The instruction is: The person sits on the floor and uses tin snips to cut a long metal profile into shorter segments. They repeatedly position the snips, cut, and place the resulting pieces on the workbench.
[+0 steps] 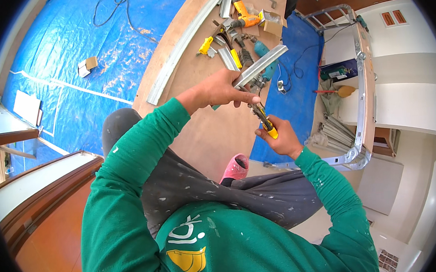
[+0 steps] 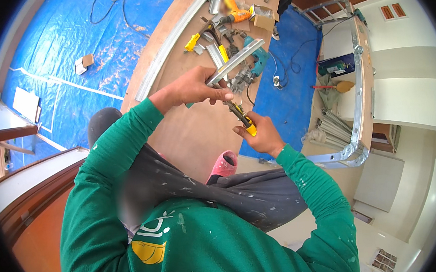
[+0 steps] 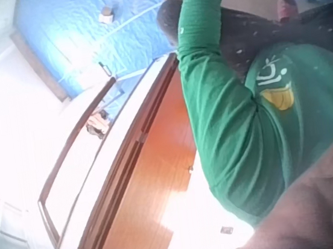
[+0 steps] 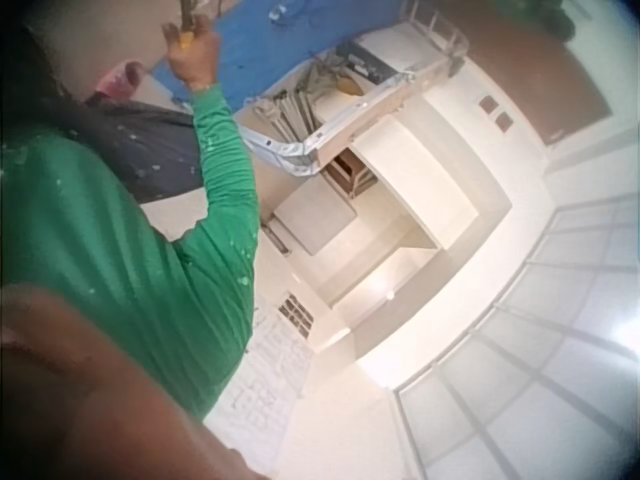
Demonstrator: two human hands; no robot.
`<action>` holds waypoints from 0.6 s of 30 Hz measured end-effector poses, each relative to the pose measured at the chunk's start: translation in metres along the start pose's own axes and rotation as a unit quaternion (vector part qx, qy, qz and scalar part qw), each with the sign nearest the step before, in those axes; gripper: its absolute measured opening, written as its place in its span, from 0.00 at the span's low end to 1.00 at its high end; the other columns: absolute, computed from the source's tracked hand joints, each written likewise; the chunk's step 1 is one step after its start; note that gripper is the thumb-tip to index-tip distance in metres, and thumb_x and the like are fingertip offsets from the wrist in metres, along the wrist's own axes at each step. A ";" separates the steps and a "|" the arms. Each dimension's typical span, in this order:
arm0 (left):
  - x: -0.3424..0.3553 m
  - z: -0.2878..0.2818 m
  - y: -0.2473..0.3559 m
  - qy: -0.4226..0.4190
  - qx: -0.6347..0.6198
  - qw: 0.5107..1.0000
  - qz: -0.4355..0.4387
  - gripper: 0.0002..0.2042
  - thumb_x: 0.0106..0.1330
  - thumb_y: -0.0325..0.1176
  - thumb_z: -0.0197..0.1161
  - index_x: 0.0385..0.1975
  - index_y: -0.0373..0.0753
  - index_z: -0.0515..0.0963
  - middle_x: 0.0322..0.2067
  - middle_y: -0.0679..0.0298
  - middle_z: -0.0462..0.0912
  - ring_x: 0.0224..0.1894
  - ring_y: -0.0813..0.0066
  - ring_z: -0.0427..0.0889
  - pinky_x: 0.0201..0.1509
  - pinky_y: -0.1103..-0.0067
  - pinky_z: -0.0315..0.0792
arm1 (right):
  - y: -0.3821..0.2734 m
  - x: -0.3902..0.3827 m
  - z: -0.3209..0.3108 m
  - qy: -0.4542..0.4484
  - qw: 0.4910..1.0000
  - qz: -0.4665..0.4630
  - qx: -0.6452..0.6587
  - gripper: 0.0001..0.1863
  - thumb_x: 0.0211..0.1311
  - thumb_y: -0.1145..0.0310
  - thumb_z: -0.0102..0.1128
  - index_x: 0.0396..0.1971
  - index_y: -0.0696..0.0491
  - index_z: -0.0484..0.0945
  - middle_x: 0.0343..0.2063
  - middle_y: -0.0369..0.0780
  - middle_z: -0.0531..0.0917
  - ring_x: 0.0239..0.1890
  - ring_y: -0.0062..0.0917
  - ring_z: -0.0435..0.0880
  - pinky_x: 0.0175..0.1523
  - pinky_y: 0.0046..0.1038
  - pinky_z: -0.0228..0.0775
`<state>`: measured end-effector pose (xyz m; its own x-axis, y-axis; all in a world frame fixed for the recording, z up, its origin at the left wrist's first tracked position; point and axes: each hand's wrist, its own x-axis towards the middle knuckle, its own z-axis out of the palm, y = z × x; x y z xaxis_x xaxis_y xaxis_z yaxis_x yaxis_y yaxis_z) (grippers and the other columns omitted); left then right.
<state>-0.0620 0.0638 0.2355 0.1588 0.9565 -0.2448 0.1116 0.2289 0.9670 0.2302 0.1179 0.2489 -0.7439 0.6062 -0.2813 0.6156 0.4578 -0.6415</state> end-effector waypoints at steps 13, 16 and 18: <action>-0.013 -0.010 0.008 0.009 -0.002 0.997 -0.082 0.18 0.63 0.36 0.72 0.50 0.35 0.81 0.29 0.69 0.80 0.27 0.82 0.76 0.28 0.78 0.69 | -0.008 0.010 -0.009 -0.010 1.000 0.004 -0.001 0.27 0.66 0.48 0.75 0.33 0.59 0.76 0.23 0.50 0.78 0.24 0.42 0.73 0.33 0.41 0.68; -0.016 -0.011 0.011 0.007 -0.006 0.997 -0.074 0.17 0.61 0.32 0.68 0.50 0.36 0.81 0.29 0.70 0.79 0.28 0.82 0.76 0.28 0.77 0.70 | -0.005 0.010 -0.005 -0.014 1.000 0.000 0.020 0.26 0.67 0.49 0.75 0.35 0.58 0.75 0.24 0.49 0.79 0.25 0.40 0.75 0.34 0.40 0.69; -0.017 -0.012 0.013 0.003 -0.013 0.997 -0.082 0.17 0.61 0.32 0.67 0.50 0.35 0.81 0.29 0.69 0.80 0.28 0.81 0.76 0.28 0.76 0.71 | -0.005 0.008 -0.002 -0.022 0.999 0.004 0.040 0.25 0.67 0.50 0.74 0.36 0.58 0.75 0.25 0.48 0.80 0.26 0.38 0.76 0.35 0.40 0.70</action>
<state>-0.0748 0.0524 0.2530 0.1348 0.9067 -0.3996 0.1103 0.3870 0.9155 0.2218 0.1218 0.2510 -0.7505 0.5798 -0.3171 0.6003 0.3977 -0.6939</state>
